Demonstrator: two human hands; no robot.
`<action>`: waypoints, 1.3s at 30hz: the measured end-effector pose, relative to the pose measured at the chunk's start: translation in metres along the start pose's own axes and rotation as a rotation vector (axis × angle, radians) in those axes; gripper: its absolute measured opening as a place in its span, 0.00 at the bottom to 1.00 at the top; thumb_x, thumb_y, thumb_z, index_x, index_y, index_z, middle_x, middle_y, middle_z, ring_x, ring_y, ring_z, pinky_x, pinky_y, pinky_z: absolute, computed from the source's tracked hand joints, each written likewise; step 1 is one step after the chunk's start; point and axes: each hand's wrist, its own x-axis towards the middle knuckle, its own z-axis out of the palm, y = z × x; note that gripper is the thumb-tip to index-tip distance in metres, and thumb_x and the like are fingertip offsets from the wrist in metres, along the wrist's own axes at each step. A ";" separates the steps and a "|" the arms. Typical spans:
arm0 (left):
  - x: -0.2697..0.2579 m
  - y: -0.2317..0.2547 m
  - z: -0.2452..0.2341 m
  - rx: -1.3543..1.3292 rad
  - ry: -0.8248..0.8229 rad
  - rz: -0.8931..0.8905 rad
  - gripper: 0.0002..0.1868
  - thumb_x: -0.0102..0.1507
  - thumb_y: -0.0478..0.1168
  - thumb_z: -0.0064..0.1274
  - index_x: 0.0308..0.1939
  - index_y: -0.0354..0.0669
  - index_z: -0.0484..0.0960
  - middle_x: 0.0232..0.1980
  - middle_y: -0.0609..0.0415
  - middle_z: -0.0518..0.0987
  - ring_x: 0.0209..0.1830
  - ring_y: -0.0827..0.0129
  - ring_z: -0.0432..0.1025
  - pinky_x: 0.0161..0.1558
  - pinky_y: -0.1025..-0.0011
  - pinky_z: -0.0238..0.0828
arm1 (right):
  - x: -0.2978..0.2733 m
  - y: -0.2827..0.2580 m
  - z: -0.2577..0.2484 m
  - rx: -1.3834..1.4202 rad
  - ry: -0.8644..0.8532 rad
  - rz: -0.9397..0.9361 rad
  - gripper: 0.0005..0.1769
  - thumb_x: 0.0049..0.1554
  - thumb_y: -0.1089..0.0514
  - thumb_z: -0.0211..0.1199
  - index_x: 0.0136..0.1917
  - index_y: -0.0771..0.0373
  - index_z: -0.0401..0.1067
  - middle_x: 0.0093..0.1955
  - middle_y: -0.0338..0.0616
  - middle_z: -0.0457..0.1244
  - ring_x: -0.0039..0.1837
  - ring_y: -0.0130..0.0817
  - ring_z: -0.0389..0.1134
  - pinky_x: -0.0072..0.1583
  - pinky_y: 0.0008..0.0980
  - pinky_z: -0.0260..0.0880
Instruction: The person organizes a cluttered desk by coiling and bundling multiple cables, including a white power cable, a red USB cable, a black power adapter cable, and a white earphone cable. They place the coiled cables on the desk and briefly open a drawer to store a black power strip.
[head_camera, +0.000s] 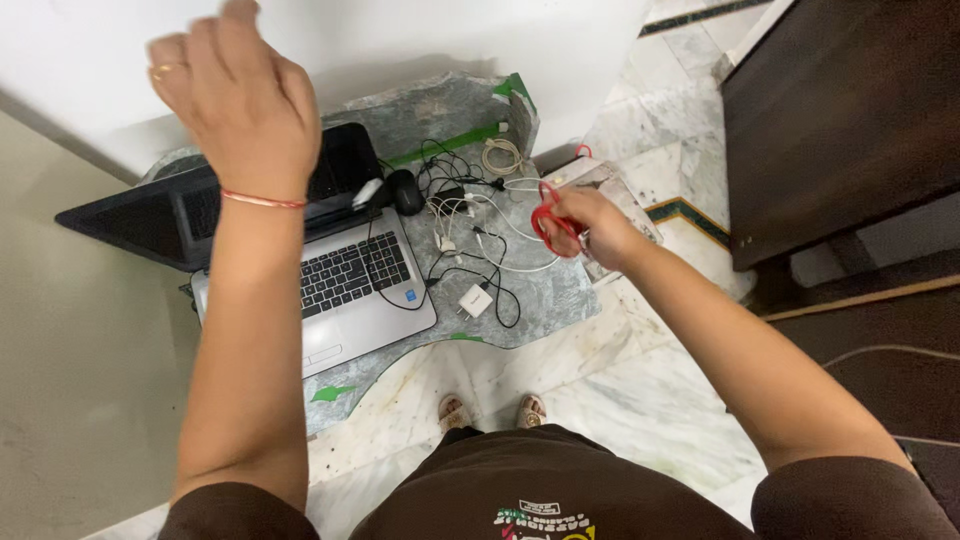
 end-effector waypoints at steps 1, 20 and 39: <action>0.001 -0.001 0.005 -0.015 0.020 0.027 0.22 0.64 0.31 0.48 0.64 0.38 0.72 0.54 0.44 0.72 0.58 0.50 0.65 0.64 0.50 0.58 | -0.001 0.012 -0.002 0.087 -0.032 0.043 0.16 0.55 0.52 0.52 0.32 0.65 0.67 0.22 0.40 0.55 0.26 0.31 0.53 0.32 0.31 0.52; -0.103 0.195 0.113 -1.392 -1.013 -0.063 0.50 0.56 0.54 0.69 0.74 0.39 0.61 0.73 0.39 0.66 0.74 0.50 0.61 0.71 0.60 0.56 | -0.004 0.099 0.004 0.757 0.181 0.358 0.20 0.58 0.48 0.44 0.34 0.64 0.65 0.24 0.40 0.56 0.28 0.34 0.55 0.34 0.34 0.56; -0.326 0.214 0.146 -1.038 -1.045 -1.294 0.15 0.66 0.32 0.39 0.56 0.36 0.72 0.49 0.44 0.80 0.42 0.60 0.79 0.41 0.61 0.80 | 0.013 0.223 0.049 0.412 0.572 0.299 0.21 0.66 0.43 0.58 0.60 0.61 0.67 0.52 0.41 0.62 0.53 0.32 0.61 0.53 0.35 0.61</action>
